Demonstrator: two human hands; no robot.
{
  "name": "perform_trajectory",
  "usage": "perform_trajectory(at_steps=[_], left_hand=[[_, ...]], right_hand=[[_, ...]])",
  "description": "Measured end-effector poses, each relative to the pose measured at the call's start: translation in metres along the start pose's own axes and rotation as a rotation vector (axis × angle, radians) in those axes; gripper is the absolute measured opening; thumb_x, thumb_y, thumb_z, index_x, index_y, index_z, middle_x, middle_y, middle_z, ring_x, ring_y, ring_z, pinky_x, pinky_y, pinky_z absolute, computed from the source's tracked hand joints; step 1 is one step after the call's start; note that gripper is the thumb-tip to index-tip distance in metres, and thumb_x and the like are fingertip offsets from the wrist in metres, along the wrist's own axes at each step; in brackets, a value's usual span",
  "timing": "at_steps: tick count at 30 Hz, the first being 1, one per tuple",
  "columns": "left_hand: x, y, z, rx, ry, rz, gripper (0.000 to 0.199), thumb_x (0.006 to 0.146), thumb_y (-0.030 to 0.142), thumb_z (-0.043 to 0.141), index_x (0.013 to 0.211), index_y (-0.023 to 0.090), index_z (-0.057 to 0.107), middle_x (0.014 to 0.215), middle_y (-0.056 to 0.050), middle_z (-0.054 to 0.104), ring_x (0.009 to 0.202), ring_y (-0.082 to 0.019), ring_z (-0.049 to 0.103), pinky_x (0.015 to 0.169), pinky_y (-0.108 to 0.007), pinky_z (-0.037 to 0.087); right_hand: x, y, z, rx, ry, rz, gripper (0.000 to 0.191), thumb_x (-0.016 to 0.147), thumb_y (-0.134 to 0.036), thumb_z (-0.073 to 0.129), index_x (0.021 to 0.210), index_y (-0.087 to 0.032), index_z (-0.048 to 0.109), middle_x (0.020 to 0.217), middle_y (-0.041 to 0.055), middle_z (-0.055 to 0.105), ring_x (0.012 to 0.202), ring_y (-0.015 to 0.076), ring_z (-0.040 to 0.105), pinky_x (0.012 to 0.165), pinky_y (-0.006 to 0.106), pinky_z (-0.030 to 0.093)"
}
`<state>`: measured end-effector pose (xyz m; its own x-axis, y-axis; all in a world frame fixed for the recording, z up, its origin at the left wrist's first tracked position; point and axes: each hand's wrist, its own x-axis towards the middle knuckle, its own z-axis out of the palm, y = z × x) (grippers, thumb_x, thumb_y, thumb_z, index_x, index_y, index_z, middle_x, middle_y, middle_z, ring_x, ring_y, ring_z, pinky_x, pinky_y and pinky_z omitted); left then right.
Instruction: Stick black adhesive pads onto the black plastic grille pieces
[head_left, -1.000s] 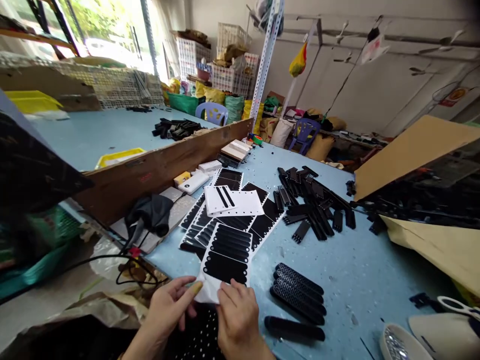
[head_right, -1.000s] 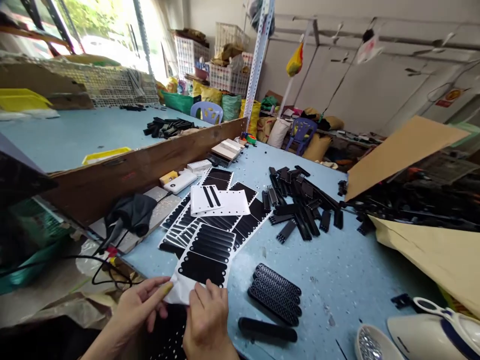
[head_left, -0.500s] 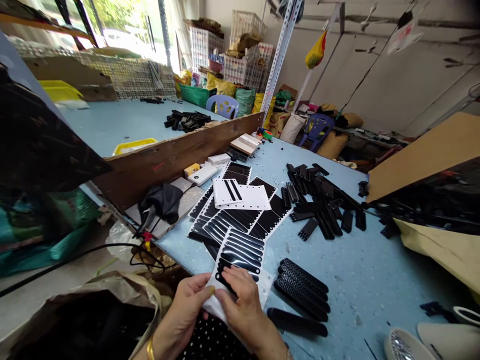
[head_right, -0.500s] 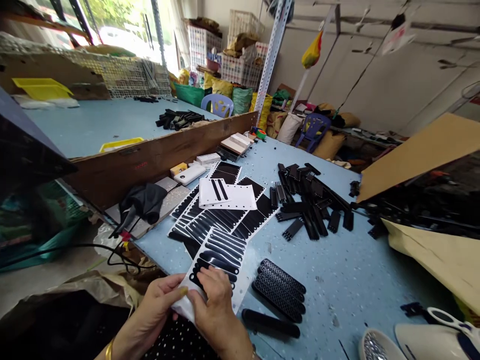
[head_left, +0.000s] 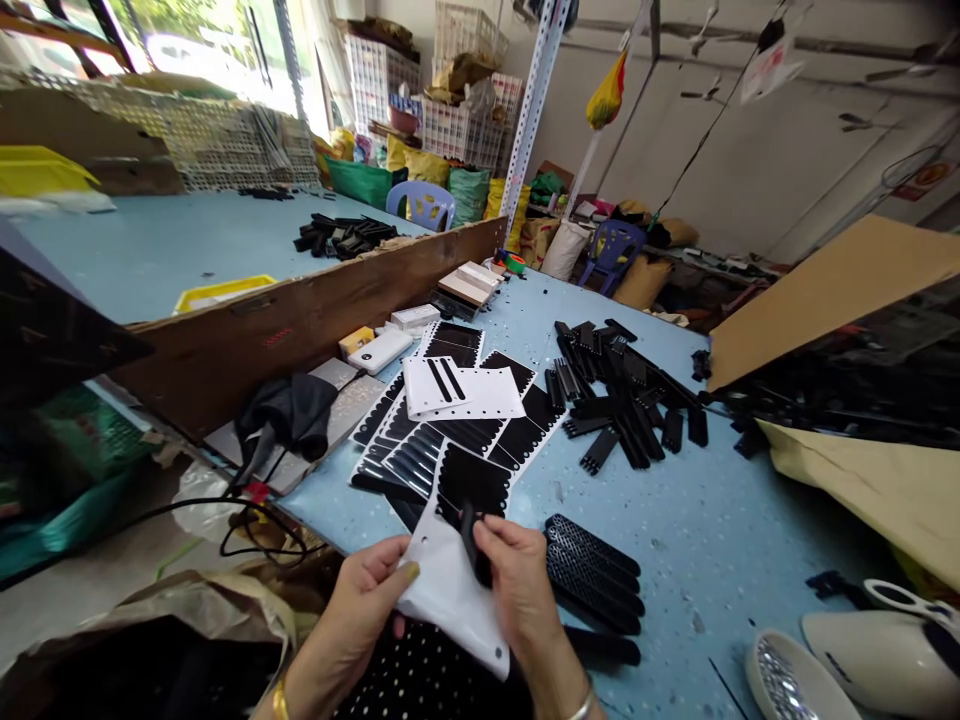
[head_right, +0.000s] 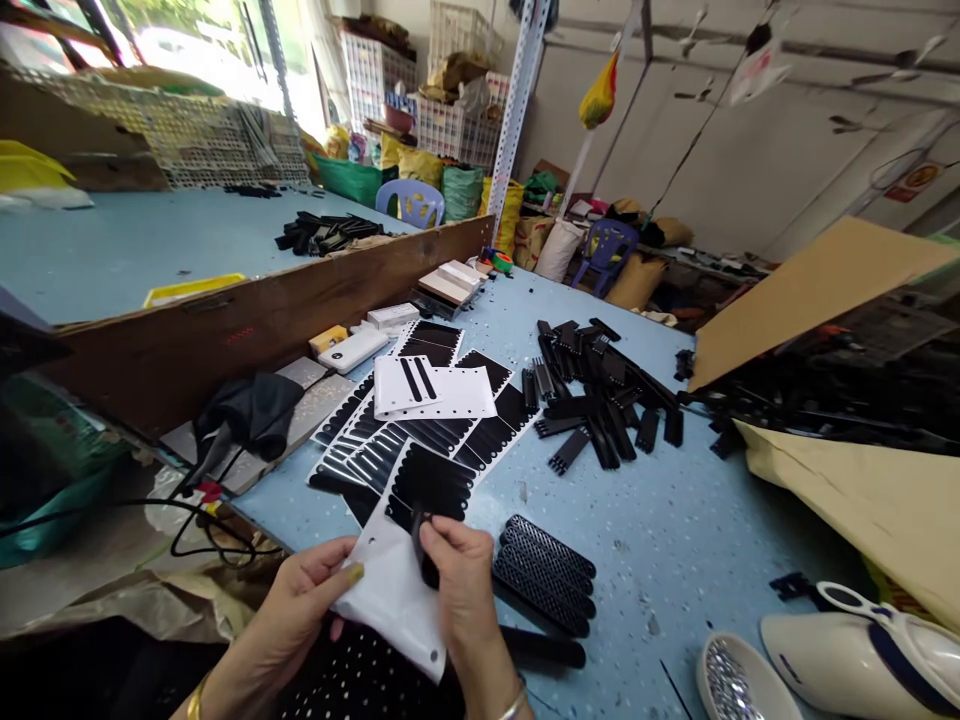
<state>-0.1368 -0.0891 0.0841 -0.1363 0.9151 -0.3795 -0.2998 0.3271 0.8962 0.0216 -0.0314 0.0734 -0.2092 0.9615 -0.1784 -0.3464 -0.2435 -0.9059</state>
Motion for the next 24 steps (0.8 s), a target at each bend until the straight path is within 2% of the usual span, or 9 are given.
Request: perform_trajectory(at_steps=[4,8,11,15,18,21,24], left_hand=[[0.015,0.005,-0.005,0.062,0.063,0.093,0.041,0.062,0.044,0.079,0.085,0.011,0.071,0.057,0.001,0.062,0.043,-0.009,0.045,0.031,-0.016,0.037],[0.028,0.008,-0.008,0.19,0.052,0.103,0.043,0.063,0.043,0.076,0.092,0.012,0.07,0.063,-0.001,0.066,0.042,-0.01,0.048,0.031,-0.019,0.04],[0.031,0.009,-0.009,0.207,0.041,0.068,0.042,0.063,0.042,0.077,0.092,0.013,0.069,0.067,-0.002,0.068,0.045,-0.013,0.053,0.034,-0.02,0.042],[0.028,0.012,-0.006,0.023,-0.039,0.014,0.034,0.072,0.046,0.073,0.072,0.013,0.065,0.057,0.001,0.06,0.049,-0.011,0.049,0.044,-0.02,0.04],[0.028,0.012,-0.002,0.005,-0.025,0.022,0.034,0.068,0.043,0.077,0.065,0.013,0.063,0.056,0.001,0.058,0.05,-0.01,0.048,0.048,-0.02,0.038],[0.029,0.011,-0.002,0.05,-0.015,0.013,0.033,0.063,0.042,0.079,0.069,0.012,0.065,0.06,-0.001,0.062,0.052,-0.011,0.051,0.05,-0.022,0.039],[0.032,0.007,-0.004,0.114,0.014,0.031,0.035,0.064,0.046,0.075,0.067,0.013,0.064,0.056,0.0,0.06,0.048,-0.011,0.048,0.048,-0.022,0.036]], right_hand=[[0.022,-0.029,-0.017,0.219,0.157,-0.078,0.017,0.071,-0.031,0.08,0.083,-0.019,0.078,0.096,0.0066,0.077,0.092,0.0264,0.072,0.091,0.042,0.054],[0.03,-0.04,-0.021,0.155,0.1,-0.108,0.015,0.074,-0.03,0.077,0.085,-0.02,0.078,0.094,0.0075,0.077,0.089,0.0258,0.072,0.09,0.042,0.055],[0.024,-0.024,-0.01,-0.128,0.023,-0.192,0.012,0.079,-0.027,0.071,0.085,-0.02,0.079,0.086,0.0073,0.077,0.083,0.0248,0.071,0.082,0.039,0.057],[0.008,0.014,0.01,-0.623,-0.068,-0.536,0.019,0.082,-0.02,0.063,0.092,-0.021,0.079,0.09,0.0103,0.074,0.09,0.0259,0.068,0.087,0.042,0.055],[-0.002,0.037,0.017,-0.804,-0.08,-0.698,0.027,0.085,-0.016,0.056,0.1,-0.021,0.077,0.093,0.0127,0.072,0.095,0.0274,0.066,0.09,0.046,0.053],[-0.004,0.045,0.016,-0.802,-0.077,-0.694,0.028,0.085,-0.015,0.056,0.103,-0.021,0.077,0.095,0.0128,0.072,0.097,0.0278,0.066,0.091,0.046,0.052],[0.0,0.039,0.012,-0.621,-0.085,-0.545,0.021,0.084,-0.021,0.062,0.098,-0.023,0.078,0.097,0.0109,0.074,0.097,0.0271,0.068,0.092,0.045,0.053]])
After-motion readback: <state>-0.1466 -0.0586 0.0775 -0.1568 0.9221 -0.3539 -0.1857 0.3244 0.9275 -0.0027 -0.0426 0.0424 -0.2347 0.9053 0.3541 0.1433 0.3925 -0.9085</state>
